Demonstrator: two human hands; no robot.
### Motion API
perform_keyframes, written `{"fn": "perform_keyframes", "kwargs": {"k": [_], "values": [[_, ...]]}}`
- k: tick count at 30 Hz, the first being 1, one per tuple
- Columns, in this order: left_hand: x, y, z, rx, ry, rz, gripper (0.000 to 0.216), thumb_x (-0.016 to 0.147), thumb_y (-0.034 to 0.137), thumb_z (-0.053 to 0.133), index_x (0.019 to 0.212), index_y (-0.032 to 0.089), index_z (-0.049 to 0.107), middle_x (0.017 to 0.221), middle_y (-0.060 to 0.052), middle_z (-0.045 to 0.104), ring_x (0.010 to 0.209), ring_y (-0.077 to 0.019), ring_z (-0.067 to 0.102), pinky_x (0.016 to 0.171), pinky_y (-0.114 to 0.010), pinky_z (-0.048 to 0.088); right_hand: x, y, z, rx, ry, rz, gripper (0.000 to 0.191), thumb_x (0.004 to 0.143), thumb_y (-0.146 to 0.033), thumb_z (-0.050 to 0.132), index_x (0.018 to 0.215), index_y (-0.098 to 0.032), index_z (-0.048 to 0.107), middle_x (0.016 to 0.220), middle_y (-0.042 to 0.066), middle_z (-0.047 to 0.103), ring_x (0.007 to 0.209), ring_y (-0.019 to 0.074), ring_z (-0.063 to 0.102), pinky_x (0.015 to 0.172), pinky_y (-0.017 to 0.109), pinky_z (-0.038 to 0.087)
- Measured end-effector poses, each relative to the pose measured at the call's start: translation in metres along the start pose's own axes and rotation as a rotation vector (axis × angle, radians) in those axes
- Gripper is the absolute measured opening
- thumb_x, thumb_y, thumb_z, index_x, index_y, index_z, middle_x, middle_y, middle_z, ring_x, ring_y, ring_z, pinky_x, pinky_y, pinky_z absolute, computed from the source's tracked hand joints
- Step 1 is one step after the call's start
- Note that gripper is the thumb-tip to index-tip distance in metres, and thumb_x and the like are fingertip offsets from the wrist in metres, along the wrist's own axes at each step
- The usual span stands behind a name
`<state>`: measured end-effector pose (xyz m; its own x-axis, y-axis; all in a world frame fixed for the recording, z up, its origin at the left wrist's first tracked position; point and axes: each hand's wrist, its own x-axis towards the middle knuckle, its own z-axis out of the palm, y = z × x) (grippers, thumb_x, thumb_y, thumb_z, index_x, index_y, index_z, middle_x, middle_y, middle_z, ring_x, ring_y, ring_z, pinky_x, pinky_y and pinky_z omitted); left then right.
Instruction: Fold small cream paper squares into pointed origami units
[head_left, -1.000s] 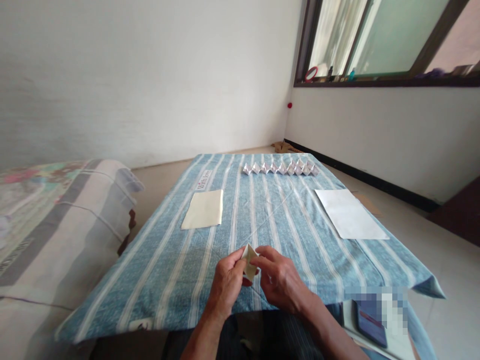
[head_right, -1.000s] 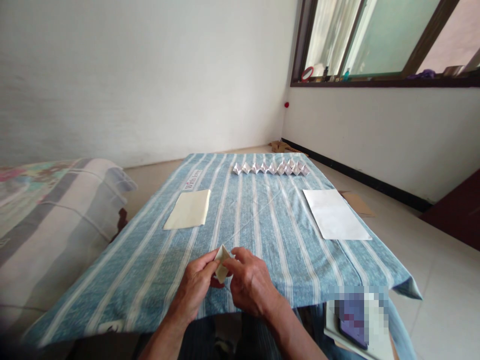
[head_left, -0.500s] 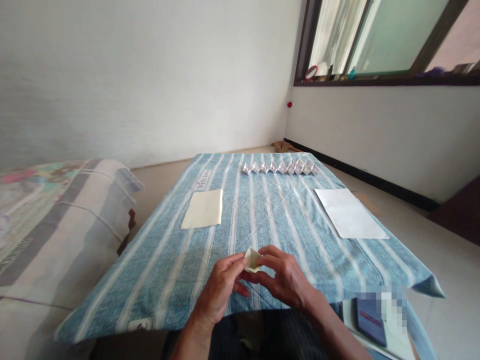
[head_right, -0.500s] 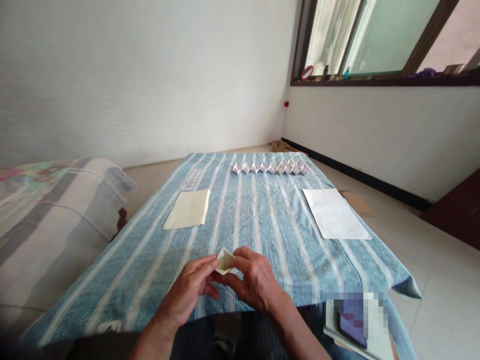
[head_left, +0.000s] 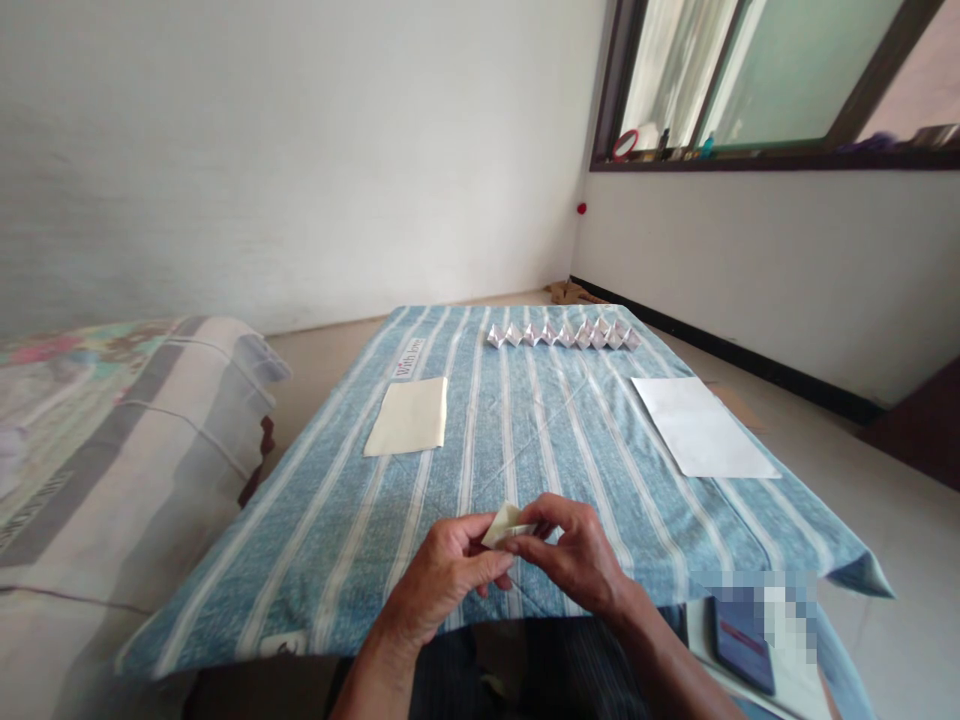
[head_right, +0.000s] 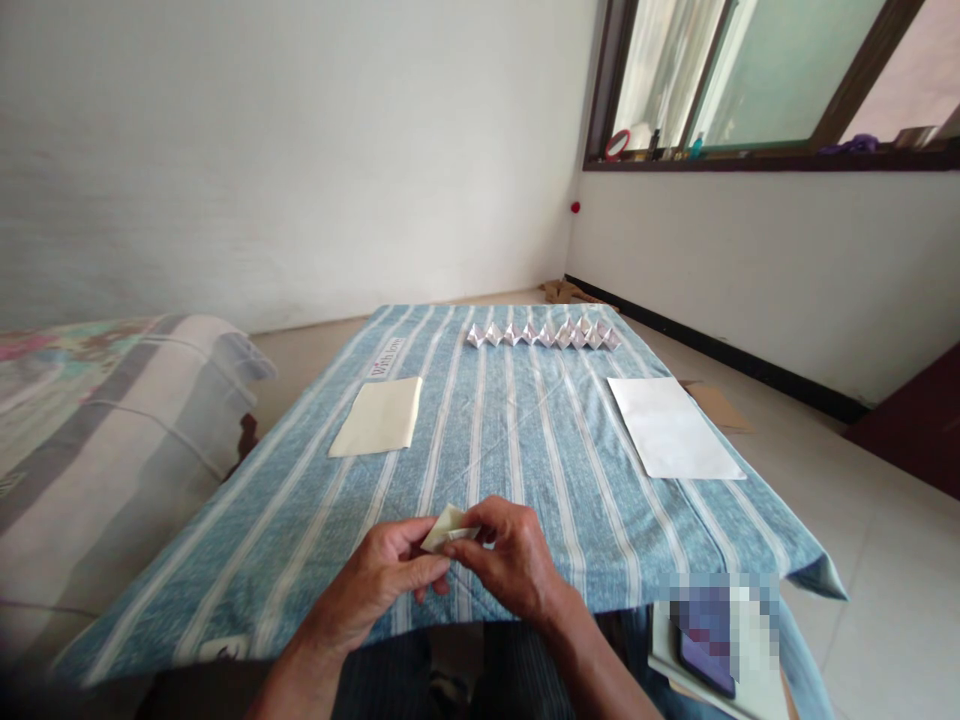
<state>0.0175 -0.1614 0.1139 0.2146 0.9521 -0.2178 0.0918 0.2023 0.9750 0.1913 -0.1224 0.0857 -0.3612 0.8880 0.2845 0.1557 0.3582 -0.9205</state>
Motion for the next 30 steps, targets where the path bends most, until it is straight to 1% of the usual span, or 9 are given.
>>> {"fn": "perform_keyframes", "kwargs": {"k": [4, 7, 10, 13, 18, 23, 30], "values": [[0.000, 0.001, 0.001, 0.026, -0.007, -0.004, 0.023, 0.073, 0.035, 0.069, 0.082, 0.014, 0.071, 0.063, 0.001, 0.063, 0.056, -0.0129, 0.057, 0.054, -0.022, 0.041, 0.001, 0.000, 0.000, 0.060, -0.001, 0.072, 0.018, 0.074, -0.029, 0.075, 0.070, -0.017, 0.061, 0.060, -0.004, 0.059, 0.055, 0.0099, 0.054, 0.053, 0.021, 0.042], [0.000, 0.002, 0.001, 0.059, -0.010, -0.001, 0.021, 0.075, 0.034, 0.066, 0.080, 0.014, 0.071, 0.058, 0.001, 0.062, 0.054, -0.0125, 0.056, 0.053, -0.022, 0.040, 0.002, 0.001, 0.000, 0.078, 0.007, 0.099, 0.018, 0.072, -0.026, 0.075, 0.080, -0.018, 0.061, 0.059, -0.006, 0.056, 0.053, 0.0086, 0.050, 0.051, 0.020, 0.040], [0.000, 0.003, 0.001, 0.064, -0.018, 0.003, 0.019, 0.075, 0.032, 0.065, 0.078, 0.014, 0.071, 0.057, 0.001, 0.063, 0.053, -0.0123, 0.055, 0.052, -0.021, 0.037, 0.002, 0.003, 0.001, 0.119, -0.009, 0.125, 0.023, 0.071, -0.027, 0.076, 0.089, -0.019, 0.063, 0.058, -0.007, 0.055, 0.051, 0.0080, 0.047, 0.050, 0.019, 0.039], [-0.001, 0.003, -0.001, 0.082, -0.047, -0.005, 0.024, 0.077, 0.036, 0.064, 0.079, 0.014, 0.071, 0.055, 0.000, 0.063, 0.052, -0.0128, 0.055, 0.052, -0.022, 0.037, 0.002, 0.005, 0.001, 0.228, -0.049, 0.196, 0.023, 0.070, -0.032, 0.078, 0.079, -0.017, 0.063, 0.056, -0.006, 0.056, 0.050, 0.0083, 0.050, 0.049, 0.020, 0.040], [-0.001, 0.003, -0.003, 0.098, -0.104, -0.014, 0.036, 0.081, 0.046, 0.060, 0.083, 0.013, 0.073, 0.056, -0.003, 0.068, 0.052, -0.0143, 0.058, 0.053, -0.023, 0.040, 0.003, 0.005, 0.002, 0.434, -0.107, 0.301, 0.038, 0.060, -0.043, 0.086, 0.066, -0.016, 0.059, 0.057, -0.002, 0.062, 0.049, 0.0095, 0.056, 0.046, 0.020, 0.044], [-0.002, 0.005, -0.003, 0.064, -0.137, -0.038, 0.037, 0.082, 0.047, 0.060, 0.085, 0.013, 0.075, 0.056, -0.003, 0.069, 0.051, -0.0141, 0.060, 0.051, -0.022, 0.039, 0.003, 0.007, 0.000, 0.514, -0.163, 0.357, 0.043, 0.055, -0.044, 0.089, 0.062, -0.015, 0.058, 0.056, -0.001, 0.064, 0.048, 0.0102, 0.059, 0.043, 0.019, 0.046], [-0.003, 0.002, -0.003, 0.087, -0.175, -0.073, 0.036, 0.085, 0.043, 0.057, 0.090, 0.012, 0.074, 0.056, -0.004, 0.069, 0.052, -0.0143, 0.064, 0.051, -0.020, 0.038, 0.002, 0.015, 0.000, 0.610, -0.227, 0.412, 0.043, 0.055, -0.041, 0.090, 0.064, -0.014, 0.058, 0.055, -0.001, 0.065, 0.048, 0.0119, 0.063, 0.043, 0.018, 0.047]]}}
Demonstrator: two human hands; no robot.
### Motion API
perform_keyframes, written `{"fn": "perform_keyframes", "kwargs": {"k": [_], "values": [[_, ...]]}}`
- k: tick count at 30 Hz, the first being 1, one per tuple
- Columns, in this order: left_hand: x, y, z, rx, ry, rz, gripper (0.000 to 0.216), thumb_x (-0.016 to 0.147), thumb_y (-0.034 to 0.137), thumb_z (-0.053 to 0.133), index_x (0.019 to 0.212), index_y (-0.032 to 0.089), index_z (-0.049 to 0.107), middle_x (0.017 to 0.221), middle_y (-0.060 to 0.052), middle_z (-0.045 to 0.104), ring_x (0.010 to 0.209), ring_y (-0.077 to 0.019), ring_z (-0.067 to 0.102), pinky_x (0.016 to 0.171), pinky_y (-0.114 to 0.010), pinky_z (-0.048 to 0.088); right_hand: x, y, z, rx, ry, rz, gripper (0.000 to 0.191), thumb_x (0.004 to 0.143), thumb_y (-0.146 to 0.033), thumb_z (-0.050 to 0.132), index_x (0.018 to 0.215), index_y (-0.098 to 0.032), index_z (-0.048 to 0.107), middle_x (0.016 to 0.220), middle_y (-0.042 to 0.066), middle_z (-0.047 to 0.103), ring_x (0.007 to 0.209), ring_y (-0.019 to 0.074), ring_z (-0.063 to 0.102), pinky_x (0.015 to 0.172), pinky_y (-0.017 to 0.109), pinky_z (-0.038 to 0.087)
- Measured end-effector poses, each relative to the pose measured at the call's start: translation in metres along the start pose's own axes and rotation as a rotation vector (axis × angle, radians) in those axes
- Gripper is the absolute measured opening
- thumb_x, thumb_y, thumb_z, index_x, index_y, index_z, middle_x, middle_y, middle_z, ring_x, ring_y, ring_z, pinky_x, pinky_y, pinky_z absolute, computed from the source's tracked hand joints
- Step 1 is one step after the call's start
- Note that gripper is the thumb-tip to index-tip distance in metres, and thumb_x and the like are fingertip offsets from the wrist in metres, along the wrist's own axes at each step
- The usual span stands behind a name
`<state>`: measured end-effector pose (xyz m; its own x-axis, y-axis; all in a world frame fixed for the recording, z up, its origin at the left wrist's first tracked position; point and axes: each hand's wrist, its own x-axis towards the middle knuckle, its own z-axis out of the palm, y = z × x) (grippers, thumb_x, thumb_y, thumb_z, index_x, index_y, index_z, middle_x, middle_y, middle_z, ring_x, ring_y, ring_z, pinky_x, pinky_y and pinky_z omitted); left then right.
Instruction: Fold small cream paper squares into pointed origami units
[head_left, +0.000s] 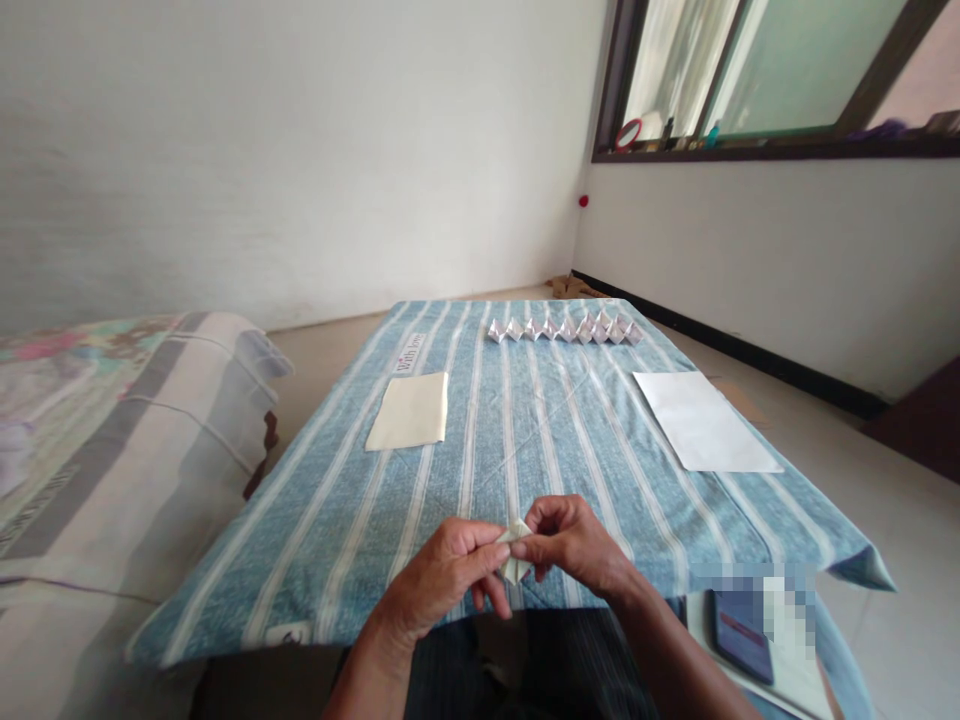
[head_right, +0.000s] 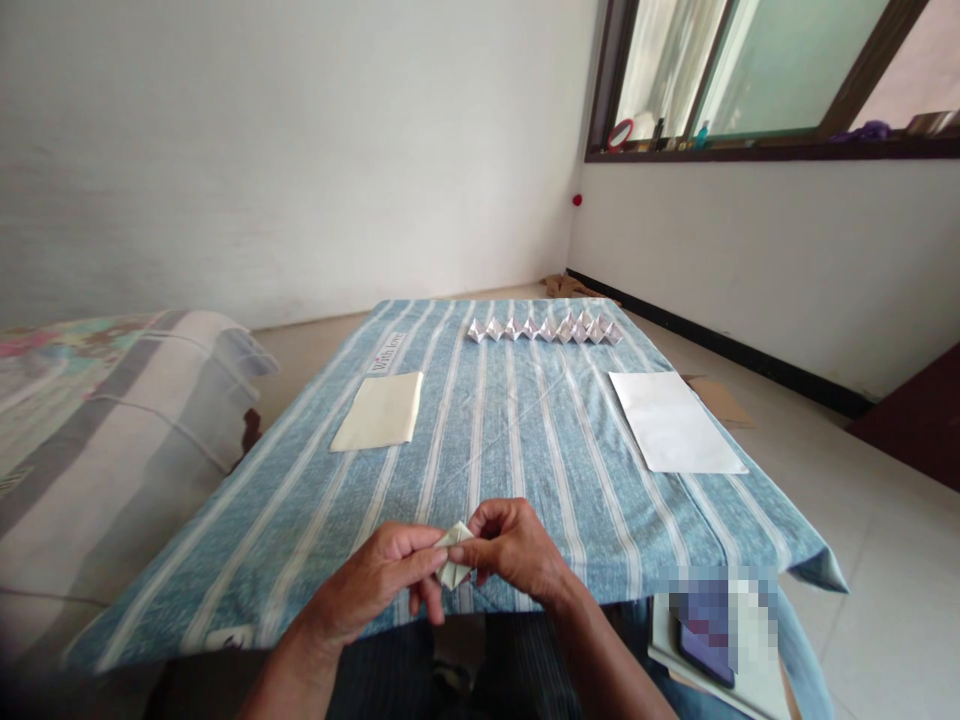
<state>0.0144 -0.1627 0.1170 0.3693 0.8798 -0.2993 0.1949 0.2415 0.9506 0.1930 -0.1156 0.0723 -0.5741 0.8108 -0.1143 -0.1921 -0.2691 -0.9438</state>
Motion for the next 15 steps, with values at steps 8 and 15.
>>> {"fn": "perform_keyframes", "kwargs": {"k": [8, 15], "values": [[0.0009, -0.0024, -0.0006, 0.073, -0.021, -0.008, 0.036, 0.088, 0.043, 0.053, 0.088, 0.013, 0.072, 0.054, -0.002, 0.065, 0.050, -0.0137, 0.065, 0.049, -0.019, 0.038, -0.0029, -0.0044, -0.0013, -0.061, -0.014, -0.067, 0.034, 0.069, -0.043, 0.082, 0.069, -0.013, 0.066, 0.057, -0.001, 0.065, 0.050, 0.0104, 0.063, 0.046, 0.018, 0.049], [0.0047, -0.0085, 0.0004, 0.048, -0.016, -0.017, 0.036, 0.084, 0.047, 0.055, 0.077, 0.014, 0.067, 0.049, 0.000, 0.062, 0.045, -0.0122, 0.060, 0.047, -0.019, 0.037, -0.0028, -0.0064, 0.0046, -0.089, 0.064, -0.067, 0.039, 0.067, -0.048, 0.081, 0.063, -0.013, 0.064, 0.050, -0.001, 0.062, 0.044, 0.0101, 0.060, 0.041, 0.017, 0.045]]}}
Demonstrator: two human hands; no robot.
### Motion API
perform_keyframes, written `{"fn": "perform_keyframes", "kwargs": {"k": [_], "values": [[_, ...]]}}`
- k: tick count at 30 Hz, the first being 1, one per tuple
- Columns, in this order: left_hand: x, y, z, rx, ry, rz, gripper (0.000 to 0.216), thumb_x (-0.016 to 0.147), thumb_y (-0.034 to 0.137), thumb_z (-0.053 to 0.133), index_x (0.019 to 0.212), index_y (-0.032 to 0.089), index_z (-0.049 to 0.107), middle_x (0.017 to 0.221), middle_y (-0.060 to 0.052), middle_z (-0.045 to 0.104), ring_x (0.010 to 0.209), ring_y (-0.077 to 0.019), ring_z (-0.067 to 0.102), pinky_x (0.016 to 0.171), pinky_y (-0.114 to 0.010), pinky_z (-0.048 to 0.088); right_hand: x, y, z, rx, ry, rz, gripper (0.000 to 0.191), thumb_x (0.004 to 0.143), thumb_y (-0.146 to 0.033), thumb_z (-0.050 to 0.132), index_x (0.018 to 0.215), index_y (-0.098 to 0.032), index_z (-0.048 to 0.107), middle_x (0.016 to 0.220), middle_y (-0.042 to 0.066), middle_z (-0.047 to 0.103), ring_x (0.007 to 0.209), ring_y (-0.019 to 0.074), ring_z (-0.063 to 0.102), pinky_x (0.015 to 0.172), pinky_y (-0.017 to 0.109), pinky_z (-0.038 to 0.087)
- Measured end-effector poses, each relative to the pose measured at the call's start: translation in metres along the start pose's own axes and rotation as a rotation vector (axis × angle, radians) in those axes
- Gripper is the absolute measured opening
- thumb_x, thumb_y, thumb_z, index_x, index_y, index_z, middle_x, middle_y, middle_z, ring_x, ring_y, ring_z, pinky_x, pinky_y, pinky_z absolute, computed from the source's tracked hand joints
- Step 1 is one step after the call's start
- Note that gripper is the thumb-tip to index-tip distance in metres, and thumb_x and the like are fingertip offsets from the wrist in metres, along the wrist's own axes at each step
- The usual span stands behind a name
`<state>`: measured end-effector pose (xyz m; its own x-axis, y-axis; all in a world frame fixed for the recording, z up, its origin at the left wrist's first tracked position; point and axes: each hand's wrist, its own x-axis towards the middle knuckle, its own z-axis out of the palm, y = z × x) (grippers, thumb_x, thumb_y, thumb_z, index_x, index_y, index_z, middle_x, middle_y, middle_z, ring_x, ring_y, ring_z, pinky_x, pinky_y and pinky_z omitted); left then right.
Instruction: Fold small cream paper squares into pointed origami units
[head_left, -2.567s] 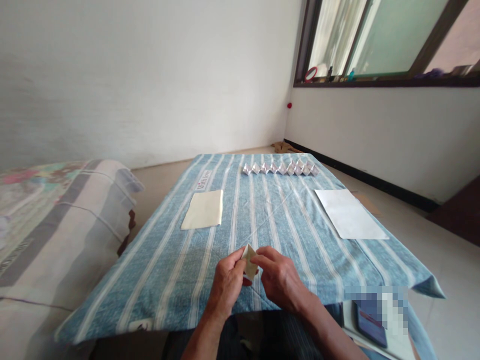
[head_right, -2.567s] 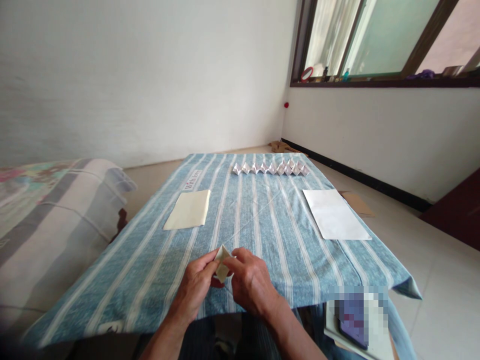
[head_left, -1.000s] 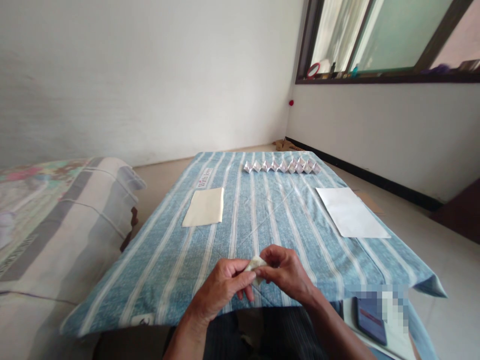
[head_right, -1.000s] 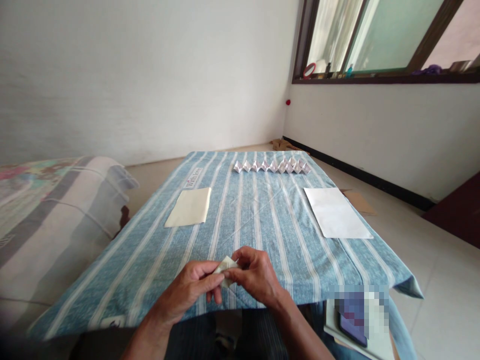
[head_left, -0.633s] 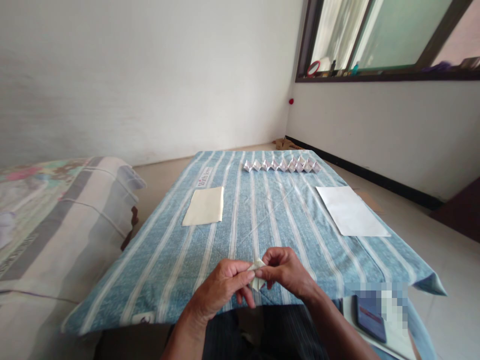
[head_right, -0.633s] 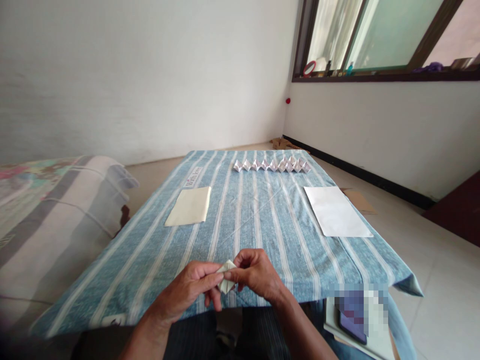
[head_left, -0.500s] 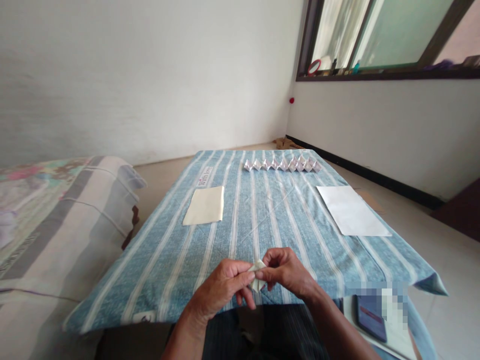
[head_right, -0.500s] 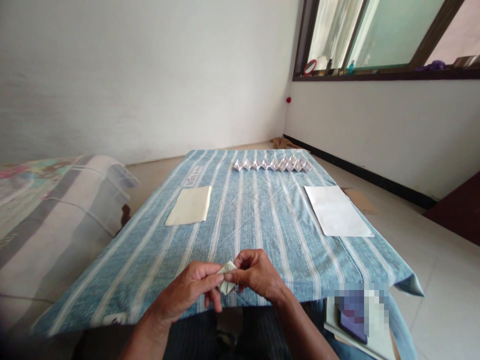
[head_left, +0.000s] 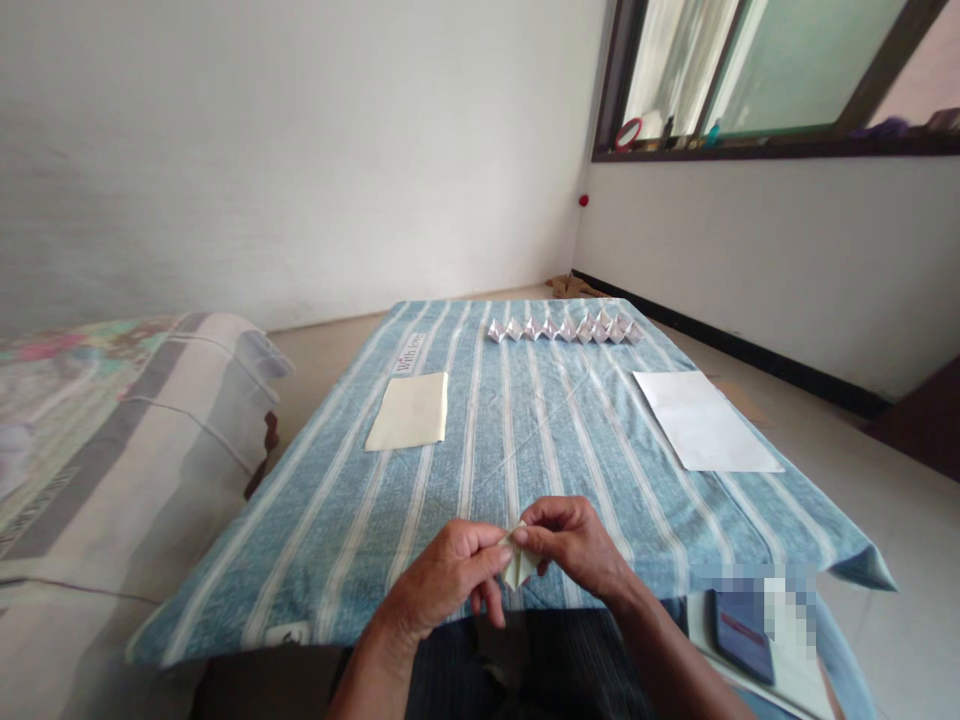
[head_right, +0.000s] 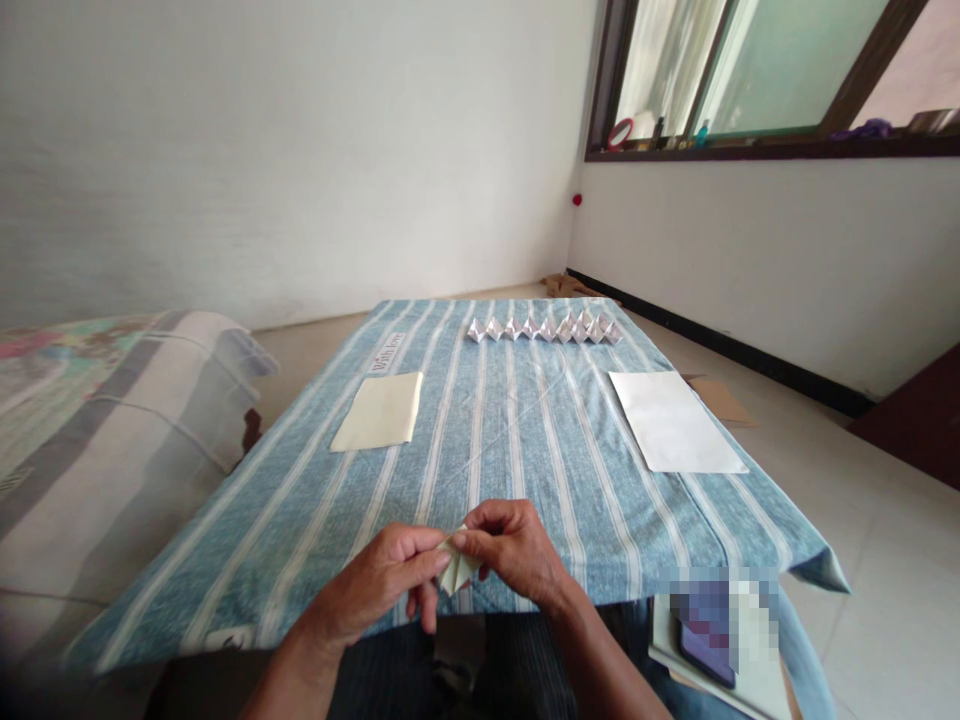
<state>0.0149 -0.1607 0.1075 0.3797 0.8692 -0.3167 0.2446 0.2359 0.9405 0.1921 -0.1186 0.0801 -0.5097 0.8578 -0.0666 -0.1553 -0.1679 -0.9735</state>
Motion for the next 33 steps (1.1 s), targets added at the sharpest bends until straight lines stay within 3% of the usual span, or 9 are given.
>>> {"fn": "perform_keyframes", "kwargs": {"k": [8, 11, 17, 22, 27, 33], "values": [[0.006, -0.002, 0.009, -0.156, 0.199, 0.020, 0.036, 0.076, 0.049, 0.066, 0.074, 0.013, 0.068, 0.057, 0.000, 0.064, 0.044, -0.0107, 0.058, 0.044, -0.019, 0.033, 0.003, 0.001, 0.003, 0.084, 0.156, -0.066, 0.036, 0.065, -0.047, 0.082, 0.062, -0.015, 0.064, 0.050, 0.000, 0.064, 0.044, 0.0129, 0.062, 0.041, 0.020, 0.046], [0.008, -0.004, 0.011, -0.210, 0.217, 0.025, 0.038, 0.075, 0.051, 0.068, 0.073, 0.012, 0.067, 0.057, -0.002, 0.065, 0.043, -0.0106, 0.057, 0.044, -0.019, 0.033, 0.004, 0.003, 0.003, 0.123, 0.171, -0.069, 0.036, 0.067, -0.046, 0.081, 0.064, -0.015, 0.064, 0.051, 0.001, 0.065, 0.044, 0.0155, 0.064, 0.041, 0.022, 0.047], [0.006, -0.007, 0.011, -0.339, 0.329, 0.074, 0.038, 0.079, 0.051, 0.066, 0.073, 0.013, 0.066, 0.054, -0.002, 0.064, 0.048, -0.0122, 0.059, 0.047, -0.019, 0.037, 0.006, 0.007, 0.004, 0.204, 0.256, -0.101, 0.032, 0.065, -0.042, 0.083, 0.064, -0.015, 0.066, 0.051, -0.003, 0.061, 0.041, 0.0084, 0.055, 0.041, 0.019, 0.046], [0.003, -0.002, 0.011, -0.268, 0.326, 0.094, 0.033, 0.079, 0.044, 0.067, 0.087, 0.012, 0.071, 0.060, -0.004, 0.068, 0.054, -0.0132, 0.061, 0.050, -0.020, 0.040, 0.008, 0.005, 0.006, 0.249, 0.304, -0.109, 0.032, 0.065, -0.043, 0.083, 0.065, -0.015, 0.065, 0.052, -0.003, 0.061, 0.042, 0.0094, 0.056, 0.041, 0.019, 0.046], [0.001, 0.003, 0.014, -0.178, 0.316, 0.082, 0.031, 0.080, 0.040, 0.063, 0.087, 0.011, 0.074, 0.058, -0.004, 0.068, 0.053, -0.0136, 0.059, 0.052, -0.022, 0.041, 0.007, 0.005, 0.007, 0.276, 0.290, -0.099, 0.032, 0.067, -0.043, 0.082, 0.068, -0.015, 0.065, 0.053, -0.001, 0.064, 0.042, 0.0123, 0.061, 0.041, 0.019, 0.044], [0.000, 0.005, 0.016, -0.108, 0.411, 0.091, 0.028, 0.079, 0.037, 0.062, 0.088, 0.013, 0.073, 0.061, -0.003, 0.070, 0.056, -0.0147, 0.061, 0.054, -0.023, 0.043, 0.007, 0.008, 0.007, 0.315, 0.322, -0.109, 0.031, 0.066, -0.041, 0.083, 0.068, -0.016, 0.066, 0.057, -0.001, 0.066, 0.044, 0.0106, 0.060, 0.044, 0.020, 0.048]]}}
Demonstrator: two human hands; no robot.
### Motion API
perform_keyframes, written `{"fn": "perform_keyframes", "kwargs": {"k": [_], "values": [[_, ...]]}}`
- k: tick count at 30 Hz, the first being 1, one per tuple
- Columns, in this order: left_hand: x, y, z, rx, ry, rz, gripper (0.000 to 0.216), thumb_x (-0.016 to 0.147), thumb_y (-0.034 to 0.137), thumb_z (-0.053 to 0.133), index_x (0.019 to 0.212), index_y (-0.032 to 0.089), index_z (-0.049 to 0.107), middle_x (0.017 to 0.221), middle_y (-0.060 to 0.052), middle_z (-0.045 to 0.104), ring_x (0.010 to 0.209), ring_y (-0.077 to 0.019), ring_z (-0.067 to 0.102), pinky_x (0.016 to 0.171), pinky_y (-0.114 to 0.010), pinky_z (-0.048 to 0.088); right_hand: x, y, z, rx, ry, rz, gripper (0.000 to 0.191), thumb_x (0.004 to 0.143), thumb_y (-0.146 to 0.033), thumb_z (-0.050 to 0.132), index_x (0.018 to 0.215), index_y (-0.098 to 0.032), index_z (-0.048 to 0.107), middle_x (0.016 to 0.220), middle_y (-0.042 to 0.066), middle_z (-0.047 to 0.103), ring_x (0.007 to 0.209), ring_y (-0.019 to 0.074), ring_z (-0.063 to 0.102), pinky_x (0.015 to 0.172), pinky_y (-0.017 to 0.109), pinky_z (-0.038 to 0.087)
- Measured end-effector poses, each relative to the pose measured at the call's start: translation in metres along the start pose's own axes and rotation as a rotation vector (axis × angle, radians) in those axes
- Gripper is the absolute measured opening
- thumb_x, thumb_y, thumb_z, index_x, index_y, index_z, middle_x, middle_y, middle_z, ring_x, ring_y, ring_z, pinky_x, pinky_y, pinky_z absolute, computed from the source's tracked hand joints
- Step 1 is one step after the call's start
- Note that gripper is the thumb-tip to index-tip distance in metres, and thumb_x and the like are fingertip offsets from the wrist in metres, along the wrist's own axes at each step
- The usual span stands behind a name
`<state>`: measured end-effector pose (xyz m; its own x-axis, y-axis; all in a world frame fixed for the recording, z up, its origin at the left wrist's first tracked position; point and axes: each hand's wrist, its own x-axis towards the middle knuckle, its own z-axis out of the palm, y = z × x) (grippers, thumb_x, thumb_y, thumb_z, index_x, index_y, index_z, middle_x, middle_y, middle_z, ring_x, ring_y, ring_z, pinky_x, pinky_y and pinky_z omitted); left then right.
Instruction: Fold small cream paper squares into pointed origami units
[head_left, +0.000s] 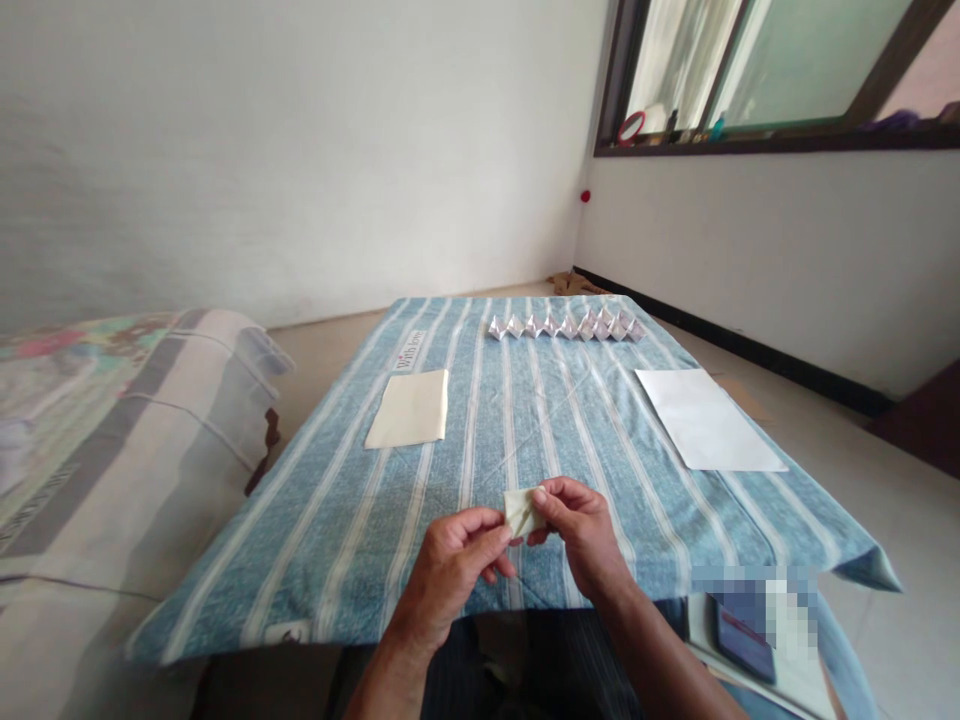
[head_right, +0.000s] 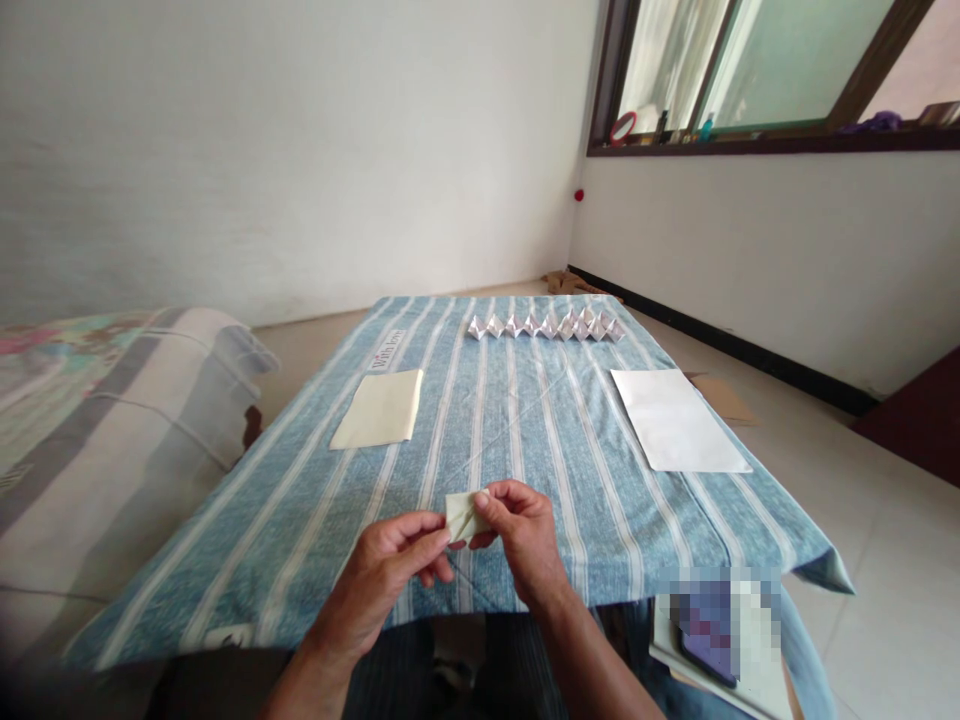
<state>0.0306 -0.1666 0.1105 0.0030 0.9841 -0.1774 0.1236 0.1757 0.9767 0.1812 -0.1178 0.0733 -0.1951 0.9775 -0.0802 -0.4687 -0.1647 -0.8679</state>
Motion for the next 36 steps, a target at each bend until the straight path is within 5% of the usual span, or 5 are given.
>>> {"fn": "perform_keyframes", "kwargs": {"k": [4, 12, 24, 29, 36], "values": [[0.000, -0.003, 0.006, 0.056, 0.148, 0.066, 0.027, 0.076, 0.036, 0.065, 0.092, 0.016, 0.070, 0.077, -0.004, 0.075, 0.060, -0.0174, 0.066, 0.056, -0.025, 0.048, 0.000, 0.001, 0.001, 0.019, 0.027, -0.024, 0.030, 0.067, -0.041, 0.083, 0.071, -0.016, 0.067, 0.058, -0.001, 0.067, 0.045, 0.0101, 0.059, 0.046, 0.021, 0.050], [-0.002, 0.001, 0.018, 0.241, 0.421, 0.305, 0.009, 0.074, 0.029, 0.065, 0.080, 0.023, 0.068, 0.061, 0.002, 0.070, 0.056, -0.0187, 0.067, 0.055, -0.025, 0.048, -0.003, 0.002, 0.009, 0.029, 0.033, -0.025, 0.037, 0.067, -0.046, 0.082, 0.073, -0.016, 0.063, 0.057, 0.001, 0.068, 0.046, 0.0164, 0.066, 0.044, 0.023, 0.047], [-0.001, 0.006, 0.007, 0.457, 0.343, 0.497, 0.008, 0.080, 0.021, 0.060, 0.078, 0.023, 0.067, 0.070, 0.000, 0.068, 0.062, -0.0168, 0.064, 0.062, -0.024, 0.047, 0.015, -0.029, -0.001, -0.375, -0.122, -0.182, 0.043, 0.064, -0.033, 0.083, 0.104, -0.022, 0.071, 0.094, 0.004, 0.072, 0.085, 0.0197, 0.066, 0.078, 0.033, 0.051], [0.000, 0.009, 0.007, 0.505, 0.337, 0.567, 0.010, 0.081, 0.018, 0.058, 0.079, 0.023, 0.066, 0.070, 0.000, 0.068, 0.062, -0.0162, 0.063, 0.063, -0.024, 0.046, 0.015, -0.040, 0.001, -0.558, -0.323, -0.200, 0.015, 0.075, -0.033, 0.074, 0.080, -0.019, 0.074, 0.074, 0.001, 0.068, 0.070, 0.0158, 0.063, 0.069, 0.029, 0.048], [0.000, 0.012, 0.008, 0.398, 0.383, 0.551, 0.011, 0.079, 0.019, 0.060, 0.075, 0.024, 0.069, 0.075, -0.003, 0.071, 0.070, -0.0194, 0.065, 0.071, -0.027, 0.048, 0.008, -0.032, 0.000, -0.484, -0.239, -0.220, 0.020, 0.076, -0.039, 0.074, 0.073, -0.020, 0.075, 0.068, 0.000, 0.068, 0.064, 0.0142, 0.060, 0.062, 0.026, 0.046]]}}
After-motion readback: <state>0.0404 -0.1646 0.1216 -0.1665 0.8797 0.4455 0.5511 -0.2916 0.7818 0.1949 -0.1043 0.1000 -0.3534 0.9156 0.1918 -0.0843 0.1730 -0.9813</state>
